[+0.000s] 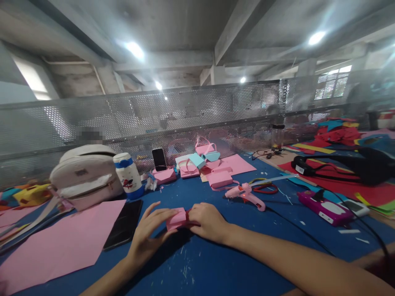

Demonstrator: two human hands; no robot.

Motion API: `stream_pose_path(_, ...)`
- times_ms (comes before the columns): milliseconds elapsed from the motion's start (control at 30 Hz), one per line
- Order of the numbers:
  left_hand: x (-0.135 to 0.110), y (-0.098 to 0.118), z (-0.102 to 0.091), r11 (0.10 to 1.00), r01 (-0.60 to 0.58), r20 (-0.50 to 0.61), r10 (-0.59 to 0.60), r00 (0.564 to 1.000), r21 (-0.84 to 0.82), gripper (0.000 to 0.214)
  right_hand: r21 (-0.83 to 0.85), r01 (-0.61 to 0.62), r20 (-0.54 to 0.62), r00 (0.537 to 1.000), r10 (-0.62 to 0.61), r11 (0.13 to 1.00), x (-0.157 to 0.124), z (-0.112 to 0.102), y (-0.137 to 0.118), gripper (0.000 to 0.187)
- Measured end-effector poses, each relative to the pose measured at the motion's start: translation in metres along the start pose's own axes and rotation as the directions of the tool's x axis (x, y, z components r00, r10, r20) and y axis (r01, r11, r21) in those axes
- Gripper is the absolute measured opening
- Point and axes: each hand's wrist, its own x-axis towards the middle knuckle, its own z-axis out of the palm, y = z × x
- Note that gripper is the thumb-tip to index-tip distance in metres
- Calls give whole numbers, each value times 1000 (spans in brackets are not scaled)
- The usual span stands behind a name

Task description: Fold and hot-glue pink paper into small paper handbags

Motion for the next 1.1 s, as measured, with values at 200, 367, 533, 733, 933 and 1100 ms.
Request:
stream_pose_path(200,1,2,-1,1000,5,20,-4,1000,-12,34,35,-4,1,1000,4,999,2,0,-1,6)
stream_pose_path(367,-2,0,3,998,51,79,-48,996,-36,33,100,10,-4,1000,-9,995,2,0,-1,9)
stream_pose_path(533,-4,-5,7,989,128,96,-121,988,-68,34,202,23,-36,999,-16,979,2,0,-3,13)
stream_pose_path(733,-4,-3,7,984,130,68,-123,990,-118,32,354,37,-70,997,-13,935,2,4,-6,14)
stream_pose_path(933,-4,2,7,980,142,129,-124,984,-140,35,464,58,-61,998,-33,884,1,8,-5,16)
stream_pose_path(1100,-6,1,9,981,157,141,-140,980,-117,36,476,45,-55,998,-22,878,1,10,-5,17)
